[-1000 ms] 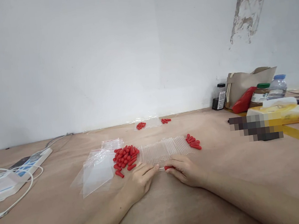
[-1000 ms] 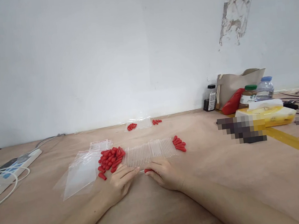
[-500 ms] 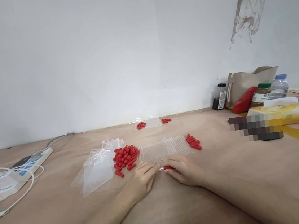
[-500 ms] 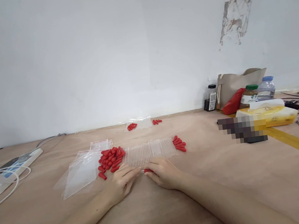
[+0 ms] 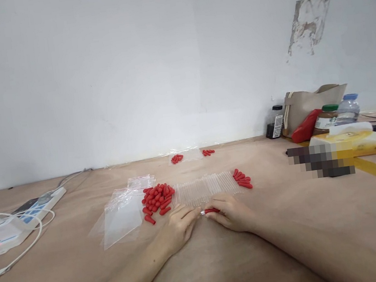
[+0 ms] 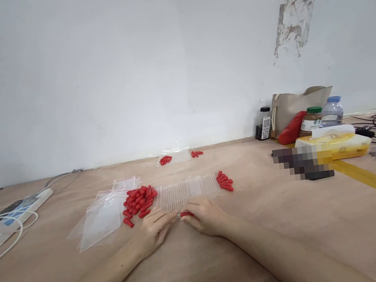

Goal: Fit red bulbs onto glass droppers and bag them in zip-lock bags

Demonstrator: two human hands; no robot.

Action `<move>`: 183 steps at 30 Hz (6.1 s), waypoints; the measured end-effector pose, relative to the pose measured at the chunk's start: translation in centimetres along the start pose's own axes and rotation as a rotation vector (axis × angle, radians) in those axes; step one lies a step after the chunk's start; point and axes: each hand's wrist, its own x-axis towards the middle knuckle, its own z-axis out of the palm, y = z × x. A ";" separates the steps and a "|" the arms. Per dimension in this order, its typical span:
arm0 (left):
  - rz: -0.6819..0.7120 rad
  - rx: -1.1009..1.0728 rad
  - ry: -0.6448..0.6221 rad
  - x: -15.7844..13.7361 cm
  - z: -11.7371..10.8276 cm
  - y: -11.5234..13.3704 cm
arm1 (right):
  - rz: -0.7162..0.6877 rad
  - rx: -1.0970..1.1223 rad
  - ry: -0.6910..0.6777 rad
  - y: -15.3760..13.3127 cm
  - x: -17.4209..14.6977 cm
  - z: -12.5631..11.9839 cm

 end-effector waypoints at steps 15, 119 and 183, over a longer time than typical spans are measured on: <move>-0.070 0.031 0.089 -0.5 -0.1 -0.1 | 0.048 -0.108 0.117 0.2 -0.1 -0.9; -1.097 0.132 -0.248 10.8 5.5 -3.6 | 0.745 -0.232 0.080 7.6 -4.8 -6.2; -0.749 0.207 -0.218 7.2 1.9 2.3 | 0.777 -0.170 0.123 7.8 -5.0 -5.9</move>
